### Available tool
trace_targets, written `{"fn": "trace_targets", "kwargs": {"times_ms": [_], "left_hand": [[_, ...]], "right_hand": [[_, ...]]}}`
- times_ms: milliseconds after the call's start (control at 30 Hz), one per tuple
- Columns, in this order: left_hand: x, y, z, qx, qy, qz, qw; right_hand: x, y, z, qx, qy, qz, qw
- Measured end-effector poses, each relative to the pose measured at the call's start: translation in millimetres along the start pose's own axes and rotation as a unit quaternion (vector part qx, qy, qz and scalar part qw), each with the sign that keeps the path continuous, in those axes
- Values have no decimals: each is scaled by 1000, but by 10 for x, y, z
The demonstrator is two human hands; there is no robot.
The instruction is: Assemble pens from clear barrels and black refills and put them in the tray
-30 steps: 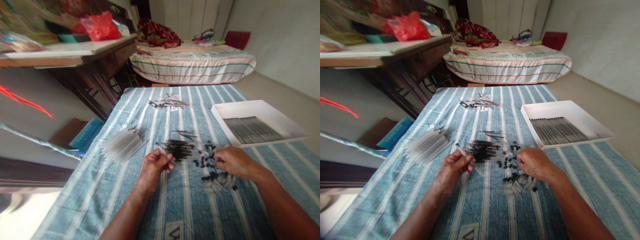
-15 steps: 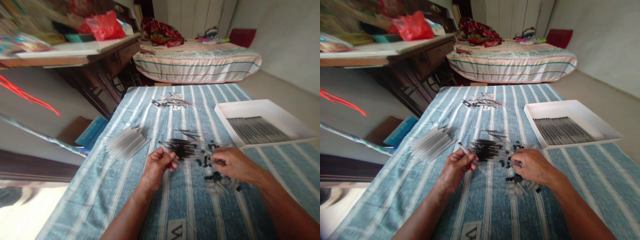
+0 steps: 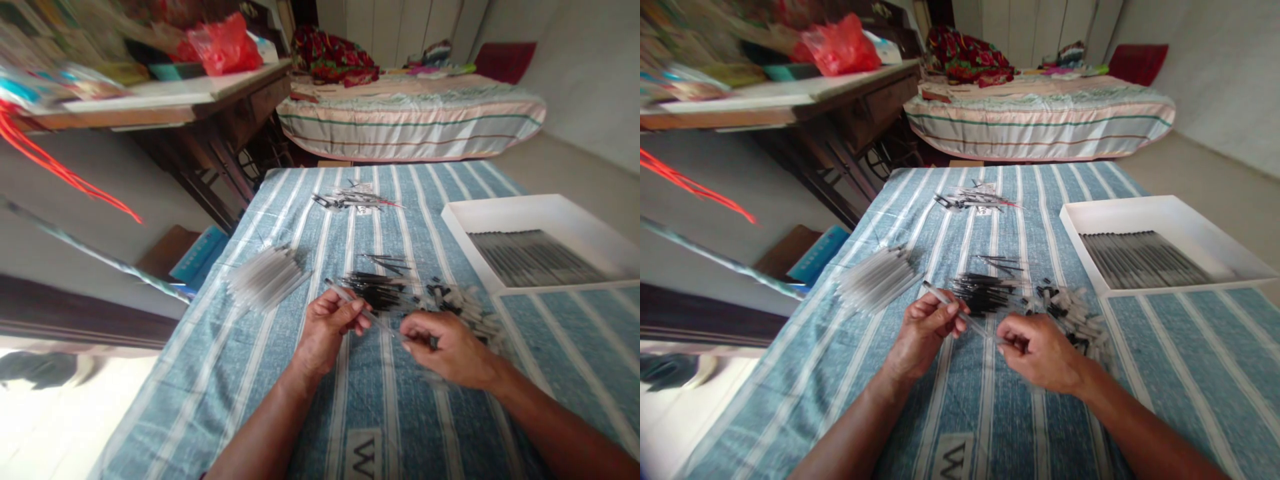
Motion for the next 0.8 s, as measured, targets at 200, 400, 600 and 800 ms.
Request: {"fn": "trace_targets", "kwargs": {"times_ms": [200,400,600,800], "left_hand": [[-1,-5,9,0,1,0,1000],[2,-32,44,5,10,3,1000],[8,-2,78,21,22,-13,999],[7,2,91,24,26,-10,999]], "right_hand": [[5,-1,-13,-2,-3,-35,999],[-5,20,34,-19,10,-66,998],[-2,91,56,2,28,-103,994],[15,128,152,66,77,-128,987]]}}
Point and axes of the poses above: each hand's wrist, its own x-axis away from the middle knuckle, its own y-axis out of the back of the hand, z = x × y, the point moved 10 cm from there along -x, towards the middle knuckle, and after that the axes turned 5 degrees about z, right-handed, at the moved point
